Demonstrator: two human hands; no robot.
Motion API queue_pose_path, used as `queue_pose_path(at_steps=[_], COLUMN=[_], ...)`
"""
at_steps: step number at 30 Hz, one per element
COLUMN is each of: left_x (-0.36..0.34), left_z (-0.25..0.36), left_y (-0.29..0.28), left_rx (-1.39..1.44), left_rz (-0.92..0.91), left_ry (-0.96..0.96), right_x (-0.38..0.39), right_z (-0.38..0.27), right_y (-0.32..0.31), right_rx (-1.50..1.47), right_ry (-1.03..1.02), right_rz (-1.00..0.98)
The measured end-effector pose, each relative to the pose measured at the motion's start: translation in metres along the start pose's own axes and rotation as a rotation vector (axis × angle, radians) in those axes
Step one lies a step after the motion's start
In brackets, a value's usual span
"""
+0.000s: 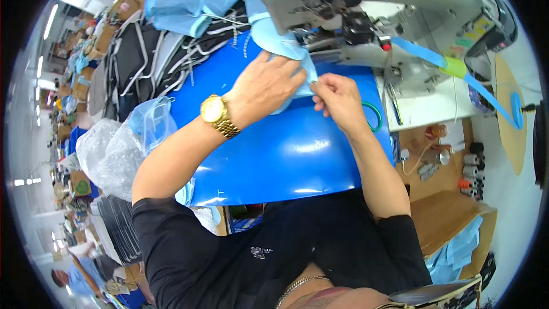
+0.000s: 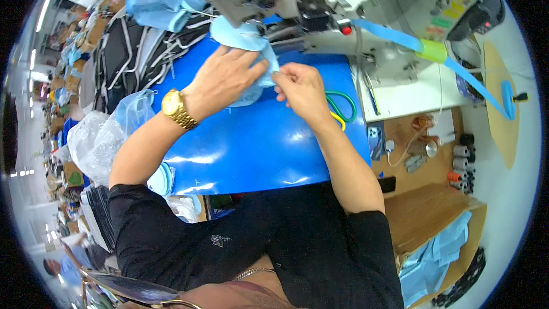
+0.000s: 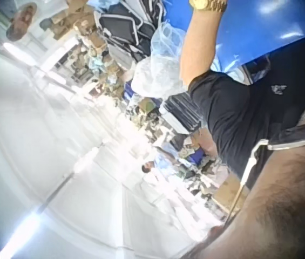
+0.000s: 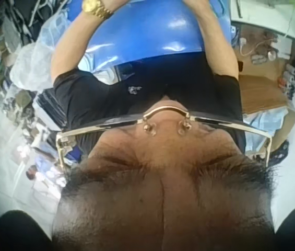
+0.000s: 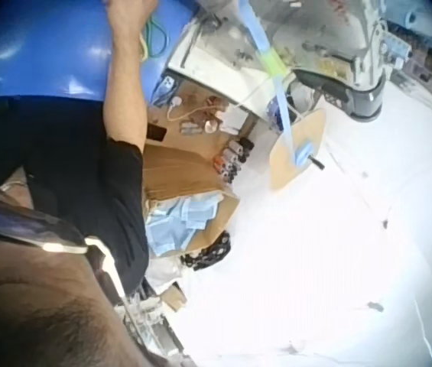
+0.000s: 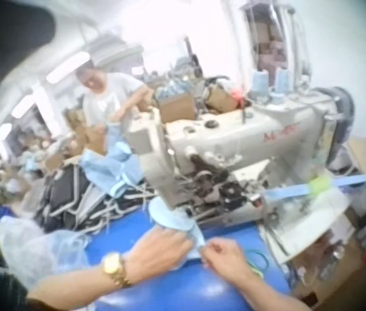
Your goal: Sewing and assembling components of face masks using an industrial sewing machine and scissors.
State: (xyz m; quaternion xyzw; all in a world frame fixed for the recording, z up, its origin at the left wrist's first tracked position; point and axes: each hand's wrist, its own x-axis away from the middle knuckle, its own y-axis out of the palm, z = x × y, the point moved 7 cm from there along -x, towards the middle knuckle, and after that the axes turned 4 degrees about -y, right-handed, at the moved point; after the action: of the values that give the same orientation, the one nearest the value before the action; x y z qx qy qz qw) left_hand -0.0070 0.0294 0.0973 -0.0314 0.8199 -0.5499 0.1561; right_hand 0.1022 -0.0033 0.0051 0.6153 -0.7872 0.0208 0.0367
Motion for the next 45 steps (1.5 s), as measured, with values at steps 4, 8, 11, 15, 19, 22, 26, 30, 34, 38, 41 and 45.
queue_pose_path(at_steps=[4, 8, 11, 15, 19, 22, 26, 30, 34, 38, 41, 45], left_x=[-0.01, -0.003, 0.008, -0.003, -0.02, -0.016, -0.028, 0.011, 0.022, 0.011, 0.005, 0.007], left_z=[0.012, 0.003, -0.005, 0.001, 0.014, 0.004, 0.007, 0.003, 0.015, 0.037, 0.042, 0.045], left_y=[0.006, 0.0, 0.003, 0.013, 0.009, 0.0, -0.006, -0.001, -0.012, -0.005, -0.007, -0.008], left_rx=[0.112, 0.291, 0.35, 0.347, 0.221, 0.195, 0.405, 0.223, 0.259, 0.222, 0.187, 0.249], left_rz=[0.001, 0.063, 0.126, 0.219, 0.222, 0.238, 0.116, -0.035, 0.031, 0.074, 0.021, -0.07], left_ry=[0.085, 0.066, 0.037, 0.147, 0.196, 0.061, 0.03, 0.007, 0.085, 0.041, 0.071, 0.036], right_x=[0.012, 0.013, 0.0, 0.024, 0.046, 0.057, -0.008, -0.069, -0.048, 0.022, 0.009, -0.009], right_z=[0.01, 0.012, 0.026, 0.021, 0.039, 0.051, 0.075, 0.084, 0.068, 0.007, -0.016, 0.005], right_y=[-0.009, -0.009, -0.001, -0.001, 0.016, 0.07, 0.092, 0.083, 0.024, -0.02, -0.007, 0.001], right_rx=[-0.117, -0.266, -0.404, -0.522, -0.222, -0.15, 0.266, 0.207, 0.437, -0.011, 0.114, 0.047], right_ry=[-0.031, -0.05, -0.041, -0.084, -0.004, 0.156, -0.184, -0.318, -0.126, -0.178, -0.206, -0.223], right_rz=[0.015, -0.04, -0.181, -0.198, -0.131, -0.424, -0.567, -0.238, -0.12, 0.192, 0.167, 0.053])
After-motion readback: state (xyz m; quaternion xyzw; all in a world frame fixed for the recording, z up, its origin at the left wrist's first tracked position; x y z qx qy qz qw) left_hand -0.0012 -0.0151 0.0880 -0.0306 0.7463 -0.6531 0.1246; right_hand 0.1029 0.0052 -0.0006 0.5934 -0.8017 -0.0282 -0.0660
